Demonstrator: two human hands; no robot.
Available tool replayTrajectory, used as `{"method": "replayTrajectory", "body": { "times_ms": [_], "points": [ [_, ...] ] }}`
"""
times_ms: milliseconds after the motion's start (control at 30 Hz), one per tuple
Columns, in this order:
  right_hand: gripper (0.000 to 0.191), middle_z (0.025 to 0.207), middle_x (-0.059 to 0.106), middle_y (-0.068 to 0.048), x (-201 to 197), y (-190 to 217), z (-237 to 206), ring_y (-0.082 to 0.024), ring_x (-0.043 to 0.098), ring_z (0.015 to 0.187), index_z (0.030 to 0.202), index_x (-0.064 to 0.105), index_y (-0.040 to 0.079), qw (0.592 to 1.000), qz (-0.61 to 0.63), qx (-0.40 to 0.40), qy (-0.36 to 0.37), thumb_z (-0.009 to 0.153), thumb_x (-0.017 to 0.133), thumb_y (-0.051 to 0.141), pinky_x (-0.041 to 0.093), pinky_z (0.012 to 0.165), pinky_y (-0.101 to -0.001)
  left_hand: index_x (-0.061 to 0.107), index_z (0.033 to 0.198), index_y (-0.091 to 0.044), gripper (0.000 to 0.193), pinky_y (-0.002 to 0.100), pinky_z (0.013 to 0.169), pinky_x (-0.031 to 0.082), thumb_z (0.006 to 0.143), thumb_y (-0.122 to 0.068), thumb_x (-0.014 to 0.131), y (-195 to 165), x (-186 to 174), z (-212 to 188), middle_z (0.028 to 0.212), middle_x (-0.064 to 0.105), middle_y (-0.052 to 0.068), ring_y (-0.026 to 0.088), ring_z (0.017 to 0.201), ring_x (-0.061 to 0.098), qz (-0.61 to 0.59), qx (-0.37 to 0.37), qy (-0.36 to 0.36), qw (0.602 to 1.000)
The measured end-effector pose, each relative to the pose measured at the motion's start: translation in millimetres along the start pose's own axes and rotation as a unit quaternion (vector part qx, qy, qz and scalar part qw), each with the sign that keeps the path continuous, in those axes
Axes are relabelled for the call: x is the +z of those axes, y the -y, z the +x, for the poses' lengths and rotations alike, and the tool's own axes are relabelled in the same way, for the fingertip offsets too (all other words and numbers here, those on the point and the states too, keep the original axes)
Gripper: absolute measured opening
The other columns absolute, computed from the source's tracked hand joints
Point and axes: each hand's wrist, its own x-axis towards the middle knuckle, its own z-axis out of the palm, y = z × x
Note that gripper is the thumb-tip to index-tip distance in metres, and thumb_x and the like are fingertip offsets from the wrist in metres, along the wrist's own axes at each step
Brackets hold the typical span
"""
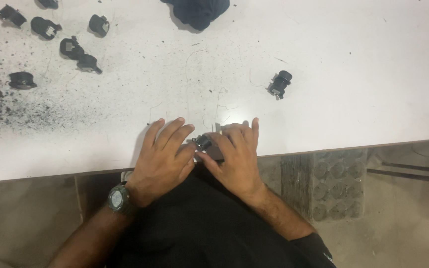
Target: The person first wipes small black plastic parts with a black cloth on the table, then fits the small plastic components together by hand one at a time, pressing pieces together and setting completed assemblies on the table.
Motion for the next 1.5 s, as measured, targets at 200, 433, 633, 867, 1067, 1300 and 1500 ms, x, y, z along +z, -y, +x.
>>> {"method": "replayTrajectory", "body": {
  "times_ms": [200,433,633,867,1067,1300,1500],
  "points": [
    [0.03,0.107,0.064,-0.007,12,-7,-25,-0.029,0.059,0.123,0.117,0.063,0.008,0.991,0.068,-0.078,-0.089,0.091,0.077,0.006,0.012,0.13,-0.0637,0.073,0.103,-0.01,0.02,0.056,0.118,0.033,0.087,-0.022,0.08,-4,18,-14,0.133,0.06,0.01,0.028,0.135,0.049,-0.038,-0.057,-0.063,0.996],
    [0.032,0.108,0.067,-0.012,29,-6,-24,-0.03,0.061,0.118,0.111,0.06,0.006,0.99,0.088,-0.074,-0.081,0.084,0.078,0.002,0.018,0.127,-0.0623,0.073,0.102,-0.011,0.018,0.057,0.121,0.033,0.086,-0.015,0.08,-9,21,-14,0.132,0.062,0.007,0.027,0.135,0.051,-0.1,-0.095,-0.106,0.985],
    [0.032,0.103,0.067,-0.01,28,-2,-20,-0.028,0.064,0.115,0.105,0.06,0.006,0.989,0.092,-0.075,-0.084,0.081,0.078,-0.001,0.021,0.127,-0.0628,0.072,0.1,-0.01,0.015,0.054,0.119,0.038,0.088,-0.014,0.078,-5,23,-16,0.132,0.062,0.009,0.028,0.135,0.052,-0.064,-0.027,-0.103,0.992],
    [0.032,0.096,0.065,-0.008,27,-3,-17,-0.028,0.063,0.115,0.105,0.06,0.006,0.988,0.111,-0.078,-0.076,0.08,0.079,-0.001,0.017,0.128,-0.0636,0.073,0.102,-0.011,0.012,0.052,0.117,0.04,0.094,-0.019,0.075,-6,25,-17,0.136,0.061,0.007,0.026,0.135,0.052,0.011,0.01,-0.115,0.993],
    [0.031,0.094,0.064,-0.007,28,-4,-19,-0.027,0.064,0.112,0.101,0.059,0.007,0.987,0.119,-0.072,-0.074,0.078,0.078,-0.001,0.016,0.128,-0.0635,0.074,0.097,-0.012,0.008,0.053,0.118,0.034,0.092,-0.018,0.076,-5,24,-10,0.132,0.062,0.007,0.027,0.133,0.053,-0.059,-0.063,-0.097,0.992],
    [0.032,0.096,0.066,-0.007,35,-10,-27,-0.029,0.064,0.118,0.104,0.058,0.007,0.984,0.11,-0.11,-0.09,0.08,0.077,-0.002,0.017,0.127,-0.0628,0.074,0.096,-0.011,0.01,0.054,0.12,0.03,0.087,-0.016,0.075,-4,17,-8,0.119,0.067,0.004,0.025,0.13,0.055,-0.131,-0.128,-0.051,0.982],
    [0.035,0.098,0.066,-0.007,41,-11,-30,-0.028,0.065,0.12,0.108,0.059,0.007,0.982,0.111,-0.127,-0.083,0.082,0.077,-0.008,0.02,0.128,-0.0616,0.074,0.099,-0.011,0.011,0.054,0.122,0.027,0.088,-0.014,0.073,-1,17,-7,0.116,0.072,0.002,0.022,0.129,0.058,-0.167,-0.14,-0.046,0.975]
  ]
}}
